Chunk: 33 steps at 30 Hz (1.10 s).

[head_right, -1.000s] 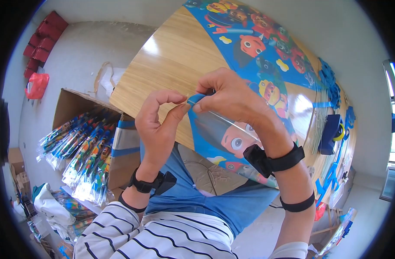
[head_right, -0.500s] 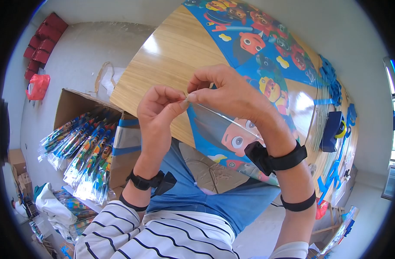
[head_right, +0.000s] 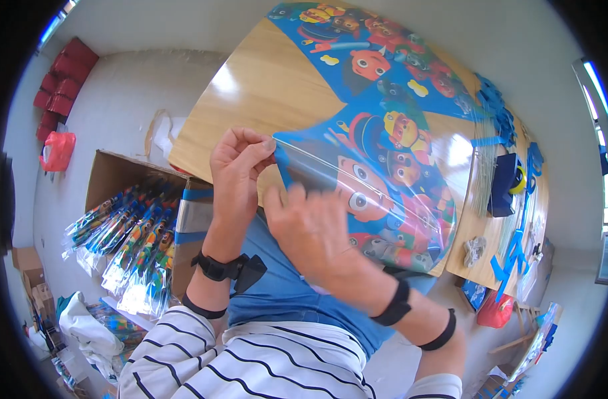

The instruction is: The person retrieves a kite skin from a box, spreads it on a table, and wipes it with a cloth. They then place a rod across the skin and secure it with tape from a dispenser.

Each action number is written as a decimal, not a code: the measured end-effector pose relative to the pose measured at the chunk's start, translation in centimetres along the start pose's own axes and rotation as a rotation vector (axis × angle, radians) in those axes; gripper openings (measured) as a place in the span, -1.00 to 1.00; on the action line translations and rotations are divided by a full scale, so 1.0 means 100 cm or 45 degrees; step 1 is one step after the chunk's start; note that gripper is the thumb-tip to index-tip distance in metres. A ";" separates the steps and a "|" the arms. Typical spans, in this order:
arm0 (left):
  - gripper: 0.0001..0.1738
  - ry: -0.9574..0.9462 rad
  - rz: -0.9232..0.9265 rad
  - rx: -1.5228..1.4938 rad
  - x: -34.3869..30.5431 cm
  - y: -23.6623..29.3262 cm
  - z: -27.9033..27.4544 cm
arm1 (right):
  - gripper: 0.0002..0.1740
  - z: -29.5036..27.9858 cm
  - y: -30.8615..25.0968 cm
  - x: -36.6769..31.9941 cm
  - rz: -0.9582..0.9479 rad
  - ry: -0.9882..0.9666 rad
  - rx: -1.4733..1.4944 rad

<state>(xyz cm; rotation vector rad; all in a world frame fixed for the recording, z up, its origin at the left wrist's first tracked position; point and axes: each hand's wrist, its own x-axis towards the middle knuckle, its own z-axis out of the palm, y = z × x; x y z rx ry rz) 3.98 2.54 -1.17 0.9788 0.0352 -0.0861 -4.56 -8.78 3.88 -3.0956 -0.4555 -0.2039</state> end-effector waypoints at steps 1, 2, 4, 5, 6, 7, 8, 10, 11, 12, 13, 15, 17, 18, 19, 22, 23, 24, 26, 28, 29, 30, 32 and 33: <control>-0.84 -0.001 -0.017 0.005 -0.002 0.001 0.002 | -0.61 0.014 -0.008 -0.010 0.088 -0.164 0.002; -0.84 -0.022 -0.010 0.003 -0.004 0.002 0.005 | -0.59 0.025 -0.006 -0.014 0.126 -0.214 -0.037; -0.83 -0.058 0.012 0.004 -0.008 0.007 0.007 | -0.55 0.037 0.000 -0.018 0.195 -0.307 -0.108; -0.83 -0.077 0.019 0.000 -0.011 0.009 0.009 | -0.56 0.037 0.003 -0.019 0.166 -0.336 -0.187; -0.83 -0.098 0.027 -0.005 -0.014 0.012 0.010 | -0.58 0.034 0.007 -0.019 0.141 -0.364 -0.267; -0.83 -0.122 0.035 -0.011 -0.016 0.014 0.012 | -0.58 0.031 0.011 -0.021 0.118 -0.392 -0.350; -0.82 -0.135 0.068 0.003 -0.017 0.016 0.012 | -0.64 0.024 0.014 -0.027 0.089 -0.244 -0.265; -0.77 -0.154 0.141 0.025 -0.016 0.022 0.007 | -0.71 0.001 0.021 -0.039 0.016 0.054 -0.103; -0.71 -0.206 0.206 0.071 -0.014 0.027 0.005 | -0.72 -0.016 0.027 -0.042 -0.027 0.088 0.028; -0.65 -0.260 0.270 0.117 -0.012 0.031 0.005 | -0.73 -0.038 0.032 -0.046 -0.070 0.122 0.158; -0.59 -0.315 0.335 0.163 -0.010 0.036 0.007 | -0.73 -0.056 0.038 -0.051 -0.113 0.156 0.287; -0.50 -0.534 0.394 0.159 -0.007 0.055 0.025 | -0.75 -0.083 0.047 -0.057 -0.141 0.173 0.407; -0.47 -0.709 0.425 0.118 -0.007 0.073 0.040 | -0.77 -0.102 0.053 -0.062 -0.078 0.236 0.581; -0.47 -0.779 0.429 0.076 -0.007 0.080 0.047 | -0.77 -0.114 0.057 -0.066 -0.047 0.208 0.635; -0.48 -0.857 0.433 0.034 -0.006 0.086 0.055 | -0.78 -0.126 0.062 -0.070 -0.013 0.187 0.687; -0.62 -1.074 0.656 0.248 -0.004 0.097 0.084 | -0.81 -0.154 0.067 -0.080 0.000 0.191 0.833; -0.80 -1.043 0.632 0.148 -0.013 0.103 0.099 | -0.83 -0.160 0.070 -0.083 -0.012 0.202 0.857; -0.85 -1.026 0.565 0.136 -0.014 0.108 0.105 | -0.85 -0.166 0.073 -0.086 -0.025 0.212 0.882; -0.92 -0.997 0.428 0.118 -0.015 0.117 0.116 | -0.88 -0.180 0.086 -0.092 -0.045 0.198 0.803; -0.96 -1.002 0.538 0.284 -0.024 0.131 0.133 | -0.87 -0.191 0.106 -0.103 -0.017 0.182 0.681; -0.97 -1.000 0.588 0.365 -0.029 0.138 0.141 | -0.86 -0.192 0.119 -0.111 0.021 0.168 0.602; -0.96 -1.017 0.552 0.391 -0.032 0.144 0.149 | -0.84 -0.193 0.129 -0.119 0.060 0.147 0.524; -0.91 -1.036 0.472 0.448 -0.035 0.150 0.159 | -0.84 -0.196 0.142 -0.133 0.180 0.130 0.446; -0.91 -1.023 0.464 0.470 -0.034 0.149 0.163 | -0.83 -0.191 0.150 -0.139 0.208 0.146 0.435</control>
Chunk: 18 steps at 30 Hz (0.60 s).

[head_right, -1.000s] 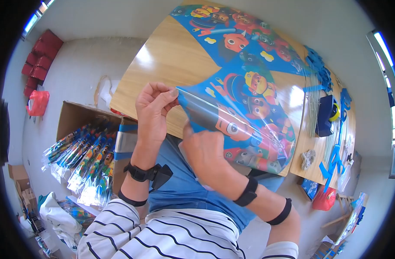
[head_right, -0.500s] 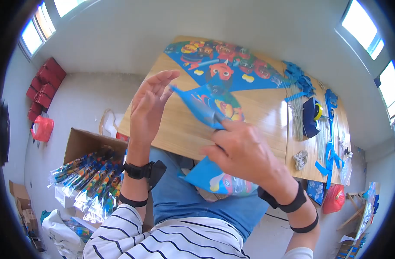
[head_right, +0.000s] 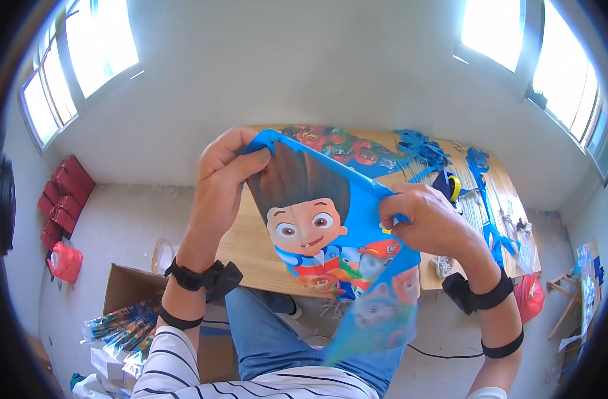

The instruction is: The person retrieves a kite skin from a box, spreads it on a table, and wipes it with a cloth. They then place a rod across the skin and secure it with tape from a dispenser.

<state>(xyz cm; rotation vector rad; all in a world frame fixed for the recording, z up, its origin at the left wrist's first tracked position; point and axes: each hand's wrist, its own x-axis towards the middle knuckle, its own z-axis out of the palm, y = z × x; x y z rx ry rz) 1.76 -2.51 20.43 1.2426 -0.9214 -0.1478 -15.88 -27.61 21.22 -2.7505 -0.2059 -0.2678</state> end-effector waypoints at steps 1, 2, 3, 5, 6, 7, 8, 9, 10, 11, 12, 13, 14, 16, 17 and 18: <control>-0.90 0.007 -0.021 0.018 0.004 -0.004 0.004 | -0.82 0.002 0.012 -0.005 0.026 0.018 -0.007; -0.89 0.014 -0.048 0.034 0.009 -0.011 0.008 | -0.80 0.005 0.025 -0.010 0.078 0.002 0.019; -0.88 0.012 -0.080 0.036 0.013 -0.018 0.010 | -0.81 0.009 0.037 -0.014 0.075 0.034 0.052; -0.86 -0.011 -0.157 0.033 0.022 -0.037 0.012 | -0.81 0.023 0.069 -0.027 0.091 0.099 0.121; -0.85 0.011 -0.159 0.112 0.026 -0.049 0.014 | -0.90 0.036 0.100 -0.033 -0.034 0.126 0.181; -0.84 0.019 -0.164 0.181 0.030 -0.064 0.018 | -0.88 0.043 0.116 -0.041 0.083 0.049 0.353; -0.83 0.020 -0.164 0.244 0.032 -0.077 0.025 | -0.85 0.049 0.128 -0.051 0.206 -0.016 0.525; -0.85 -0.007 -0.240 0.124 0.033 -0.086 0.033 | -0.83 0.055 0.141 -0.064 0.329 -0.070 0.699; -0.90 -0.031 -0.254 0.096 0.033 -0.095 0.038 | -0.81 0.062 0.155 -0.077 0.420 -0.101 0.706; -0.93 -0.048 -0.262 0.073 0.032 -0.104 0.042 | -0.79 0.071 0.171 -0.090 0.502 -0.132 0.716; -0.93 -0.077 -0.316 0.054 0.031 -0.116 0.045 | -0.79 0.086 0.195 -0.105 0.550 -0.159 0.754; -0.93 -0.099 -0.369 0.041 0.029 -0.130 0.047 | -0.79 0.090 0.210 -0.119 0.704 -0.176 0.812; -0.92 -0.116 -0.428 0.031 0.030 -0.144 0.047 | -0.78 0.091 0.223 -0.129 0.857 -0.200 0.875; -0.93 -0.131 -0.483 0.044 0.029 -0.164 0.048 | -0.80 0.100 0.249 -0.148 1.133 -0.012 0.993; -0.93 -0.136 -0.511 0.053 0.030 -0.174 0.048 | -0.82 0.107 0.270 -0.153 1.298 0.159 0.868; -0.92 -0.118 -0.579 0.053 0.031 -0.183 0.048 | -0.83 0.114 0.299 -0.154 1.455 0.329 0.733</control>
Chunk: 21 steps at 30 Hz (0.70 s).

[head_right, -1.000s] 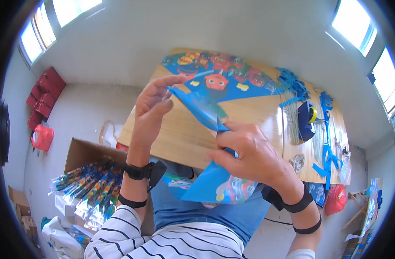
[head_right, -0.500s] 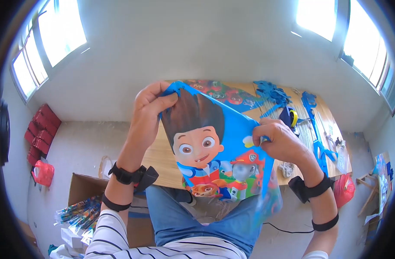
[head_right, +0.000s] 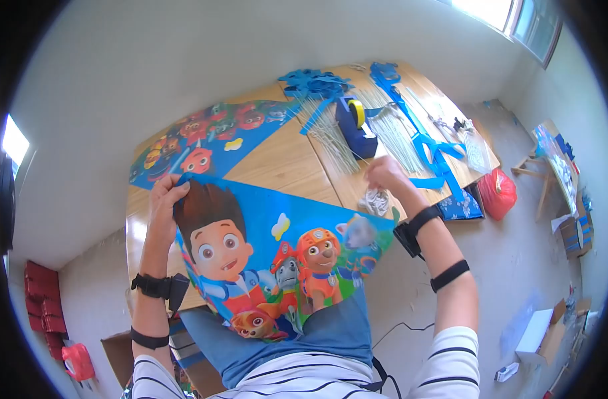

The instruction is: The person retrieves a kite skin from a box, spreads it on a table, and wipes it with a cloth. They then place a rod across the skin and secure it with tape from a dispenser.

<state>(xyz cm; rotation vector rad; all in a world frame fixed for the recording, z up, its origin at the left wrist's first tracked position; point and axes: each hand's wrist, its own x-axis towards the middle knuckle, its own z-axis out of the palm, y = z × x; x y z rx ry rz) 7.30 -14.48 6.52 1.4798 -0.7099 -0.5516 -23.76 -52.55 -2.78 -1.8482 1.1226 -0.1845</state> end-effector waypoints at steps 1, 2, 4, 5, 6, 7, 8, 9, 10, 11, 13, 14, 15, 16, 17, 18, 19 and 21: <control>-0.91 -0.001 -0.022 -0.018 0.003 -0.005 0.002 | -0.84 -0.004 0.013 0.027 -0.010 0.212 0.145; -0.91 -0.002 -0.044 -0.034 0.005 -0.009 0.004 | -0.80 -0.008 0.008 0.035 -0.008 0.327 0.174; -0.90 -0.004 -0.074 -0.042 0.009 -0.014 0.008 | -0.70 -0.013 -0.001 0.051 -0.007 0.442 0.375; -0.90 -0.004 -0.084 -0.035 0.011 -0.015 0.009 | -0.67 -0.015 -0.004 0.062 0.001 0.494 0.426; -0.89 -0.001 -0.094 -0.026 0.011 -0.017 0.009 | -0.65 -0.018 -0.006 0.072 0.045 0.456 0.445; -0.89 -0.017 -0.118 -0.012 0.013 -0.018 0.009 | -0.64 -0.021 -0.009 0.084 0.088 0.418 0.463; -0.89 -0.030 -0.142 0.001 0.014 -0.019 0.008 | -0.62 -0.022 -0.010 0.093 0.129 0.377 0.481; -0.89 -0.042 -0.165 0.015 0.014 -0.020 0.008 | -0.62 -0.023 -0.011 0.102 0.145 0.350 0.490; -0.88 -0.034 -0.169 0.012 0.014 -0.019 0.009 | -0.62 -0.024 -0.016 0.106 0.160 0.324 0.499; -0.88 -0.027 -0.172 0.009 0.013 -0.018 0.011 | -0.61 -0.025 -0.019 0.107 0.176 0.298 0.507; -0.88 -0.010 -0.180 -0.005 0.012 -0.019 0.013 | -0.73 -0.022 -0.024 0.113 0.199 0.419 0.485; -0.88 0.000 -0.185 -0.013 0.011 -0.019 0.014 | -0.74 -0.024 -0.026 0.116 0.216 0.399 0.459; -0.88 0.011 -0.191 -0.020 0.012 -0.020 0.014 | -0.76 -0.025 -0.028 0.118 0.234 0.378 0.432; -0.89 0.019 -0.190 -0.029 0.012 -0.021 0.015 | -0.76 -0.026 -0.029 0.120 0.238 0.385 0.436; -0.90 0.028 -0.188 -0.037 0.012 -0.021 0.016 | -0.77 -0.027 -0.029 0.121 0.242 0.392 0.439; -0.91 0.036 -0.185 -0.045 0.013 -0.022 0.018 | -0.77 -0.028 -0.029 0.122 0.246 0.399 0.444; -0.91 0.035 -0.179 -0.041 0.013 -0.021 0.019 | -0.76 -0.027 -0.028 0.118 0.185 0.416 0.530; -0.91 0.033 -0.168 -0.040 0.011 -0.022 0.021 | -0.74 -0.026 -0.019 0.105 0.064 0.450 0.695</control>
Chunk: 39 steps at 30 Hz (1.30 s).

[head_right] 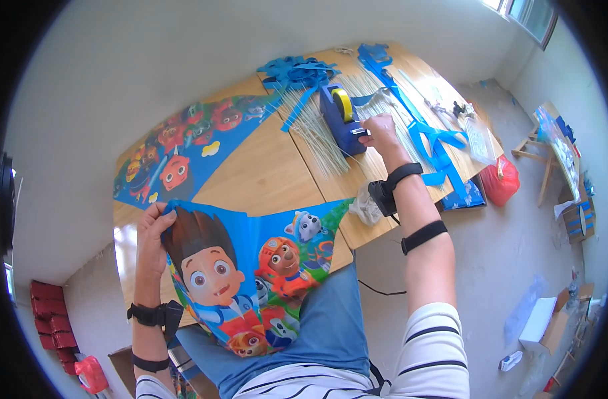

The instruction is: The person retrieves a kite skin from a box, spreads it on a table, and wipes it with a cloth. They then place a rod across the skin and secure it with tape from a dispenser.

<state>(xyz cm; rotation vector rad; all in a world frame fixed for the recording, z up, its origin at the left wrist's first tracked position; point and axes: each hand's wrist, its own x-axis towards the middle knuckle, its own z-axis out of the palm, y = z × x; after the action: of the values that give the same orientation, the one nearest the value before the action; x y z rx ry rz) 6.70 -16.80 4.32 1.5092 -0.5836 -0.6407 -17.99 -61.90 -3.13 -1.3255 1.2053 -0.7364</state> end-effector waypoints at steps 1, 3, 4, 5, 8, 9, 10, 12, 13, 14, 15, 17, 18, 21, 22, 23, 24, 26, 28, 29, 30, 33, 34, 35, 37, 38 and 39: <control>-0.91 -0.002 0.006 0.017 0.000 -0.001 0.001 | -0.75 -0.004 0.000 -0.008 -0.054 -0.037 0.017; -0.91 -0.003 0.028 0.049 0.001 -0.001 0.002 | -0.73 -0.010 0.022 -0.005 -0.058 -0.127 0.113; -0.91 -0.007 0.026 0.040 0.000 -0.001 0.002 | -0.72 -0.011 0.026 -0.010 -0.062 -0.174 0.162; -0.91 -0.010 0.025 0.034 0.000 0.000 0.002 | -0.74 -0.010 0.031 -0.017 0.023 -0.162 0.220; -0.91 -0.015 0.027 0.024 -0.002 0.001 0.001 | -0.75 -0.008 0.049 -0.041 0.231 -0.200 0.809; -0.91 -0.017 0.025 0.021 -0.003 0.002 0.002 | -0.76 -0.007 0.057 -0.045 0.268 -0.246 1.035; -0.91 -0.014 0.027 0.017 -0.004 0.003 0.002 | -0.76 -0.004 0.063 -0.042 0.338 -0.174 1.148; -0.91 -0.012 0.029 0.012 -0.005 0.006 0.003 | -0.74 -0.001 0.074 -0.037 0.480 -0.023 1.372; -0.91 -0.022 0.033 0.004 -0.005 0.007 0.004 | -0.74 -0.001 0.071 -0.038 0.462 -0.053 1.379; -0.91 -0.032 0.039 -0.005 -0.005 0.007 0.003 | -0.74 -0.001 0.069 -0.040 0.443 -0.084 1.386; -0.91 -0.041 0.039 -0.011 -0.005 0.007 0.003 | -0.74 -0.001 0.067 -0.042 0.429 -0.114 1.392; -0.90 -0.046 0.032 -0.019 -0.006 0.008 0.004 | -0.76 0.007 0.059 -0.043 0.438 -0.053 1.328; -0.89 -0.048 0.032 -0.025 -0.006 0.008 0.005 | -0.77 0.010 0.054 -0.042 0.439 -0.025 1.295; -0.88 -0.045 0.032 -0.039 -0.005 0.007 0.005 | -0.82 0.016 0.062 -0.021 0.465 -0.069 1.343; -0.87 -0.050 0.032 -0.049 -0.005 0.007 0.004 | -0.85 0.019 0.060 -0.019 0.458 -0.018 1.257; -0.87 -0.058 0.031 -0.060 -0.005 0.006 0.004 | -0.88 0.021 0.060 -0.017 0.450 0.034 1.171; -0.87 -0.067 0.030 -0.072 -0.005 0.007 0.004 | -0.90 0.022 0.059 -0.016 0.441 0.088 1.085; -0.86 -0.063 0.006 -0.120 -0.010 0.013 0.010 | -0.95 0.024 0.063 -0.006 0.388 0.173 0.832; -0.85 -0.072 0.009 -0.134 -0.013 0.018 0.011 | -0.96 0.028 0.064 -0.003 0.315 0.241 0.669; -0.85 -0.084 0.019 -0.126 -0.013 0.019 0.010 | -0.95 0.028 0.065 -0.005 0.271 0.269 0.629; -0.84 -0.087 0.035 -0.120 -0.013 0.021 0.009 | -0.94 0.030 0.062 -0.006 0.220 0.287 0.588; -0.85 -0.126 0.055 -0.145 -0.019 0.023 0.009 | -0.90 0.029 0.070 0.003 0.374 0.606 0.453; -0.85 -0.133 0.070 -0.128 -0.018 0.024 0.007 | -0.91 0.030 0.076 0.003 0.304 0.603 0.188; -0.84 -0.146 0.080 -0.133 -0.018 0.025 0.006 | -0.92 0.029 0.072 -0.007 0.025 0.283 0.040; -0.84 -0.194 0.081 -0.148 -0.020 0.025 0.007 | -0.90 0.034 0.032 -0.049 -0.346 -0.236 0.034; -0.84 -0.203 0.078 -0.150 -0.021 0.024 0.007 | -0.92 0.055 -0.014 -0.099 -0.404 -0.303 0.015; -0.83 -0.218 0.085 -0.153 -0.020 0.023 0.008 | -0.90 0.065 -0.045 -0.127 -0.637 -0.547 -0.076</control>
<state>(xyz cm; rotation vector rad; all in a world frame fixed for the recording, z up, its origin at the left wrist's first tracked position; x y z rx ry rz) 4.80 -16.02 6.68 1.3261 -0.7105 -0.7447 -14.47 -48.71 3.05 -1.7558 0.5594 -0.7133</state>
